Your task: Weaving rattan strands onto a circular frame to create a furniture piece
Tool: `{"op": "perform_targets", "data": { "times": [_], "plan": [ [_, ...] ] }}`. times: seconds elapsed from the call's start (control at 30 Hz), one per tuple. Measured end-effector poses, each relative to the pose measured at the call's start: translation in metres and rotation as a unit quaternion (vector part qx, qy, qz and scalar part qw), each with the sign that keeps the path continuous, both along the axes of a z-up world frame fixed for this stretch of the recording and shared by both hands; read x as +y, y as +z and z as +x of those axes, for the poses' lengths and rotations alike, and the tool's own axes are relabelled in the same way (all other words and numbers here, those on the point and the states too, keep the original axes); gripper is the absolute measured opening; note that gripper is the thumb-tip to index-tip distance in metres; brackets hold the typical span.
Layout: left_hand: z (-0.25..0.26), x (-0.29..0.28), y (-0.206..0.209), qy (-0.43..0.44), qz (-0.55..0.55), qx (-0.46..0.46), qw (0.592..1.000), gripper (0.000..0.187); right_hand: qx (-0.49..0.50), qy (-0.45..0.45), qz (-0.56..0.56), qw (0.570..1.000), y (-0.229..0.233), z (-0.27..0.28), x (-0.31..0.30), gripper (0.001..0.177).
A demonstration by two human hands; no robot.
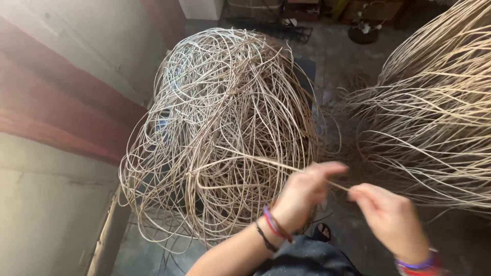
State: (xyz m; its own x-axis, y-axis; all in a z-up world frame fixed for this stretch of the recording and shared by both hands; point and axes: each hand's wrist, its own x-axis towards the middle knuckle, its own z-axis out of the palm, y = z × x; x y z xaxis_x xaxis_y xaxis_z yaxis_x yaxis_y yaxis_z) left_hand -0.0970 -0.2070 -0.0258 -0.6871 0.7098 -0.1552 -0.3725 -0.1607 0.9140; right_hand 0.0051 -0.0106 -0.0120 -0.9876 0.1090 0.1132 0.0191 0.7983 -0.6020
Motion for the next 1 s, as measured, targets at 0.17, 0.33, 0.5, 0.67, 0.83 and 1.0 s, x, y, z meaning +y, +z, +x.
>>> {"op": "perform_targets", "data": {
  "times": [0.17,0.33,0.5,0.67,0.83,1.0],
  "plan": [
    [-0.034,-0.028,-0.032,0.289,0.194,-0.225,0.91,0.035,-0.133,-0.107,0.055,0.984,-0.002,0.031,0.059,0.026],
    [0.013,0.002,0.005,0.073,0.057,-0.111,0.99,0.029,-0.045,-0.015,0.001,0.999,-0.001,0.0,-0.003,0.026],
    [-0.005,-0.01,0.0,0.216,0.139,-0.116,0.96,0.027,-0.02,-0.057,0.013,0.998,0.006,0.022,0.035,0.019],
    [-0.001,-0.004,0.029,0.198,0.053,-0.051,0.977,0.017,-0.048,-0.025,0.007,0.998,0.015,0.019,0.017,0.022],
    [0.013,0.002,-0.002,0.172,0.169,-0.097,0.966,0.032,-0.013,-0.001,-0.006,1.0,0.004,0.025,0.015,0.021],
    [-0.019,-0.024,-0.006,0.363,0.227,-0.234,0.873,0.032,-0.054,-0.056,0.032,0.996,0.0,0.045,0.041,0.026]
  ]
}}
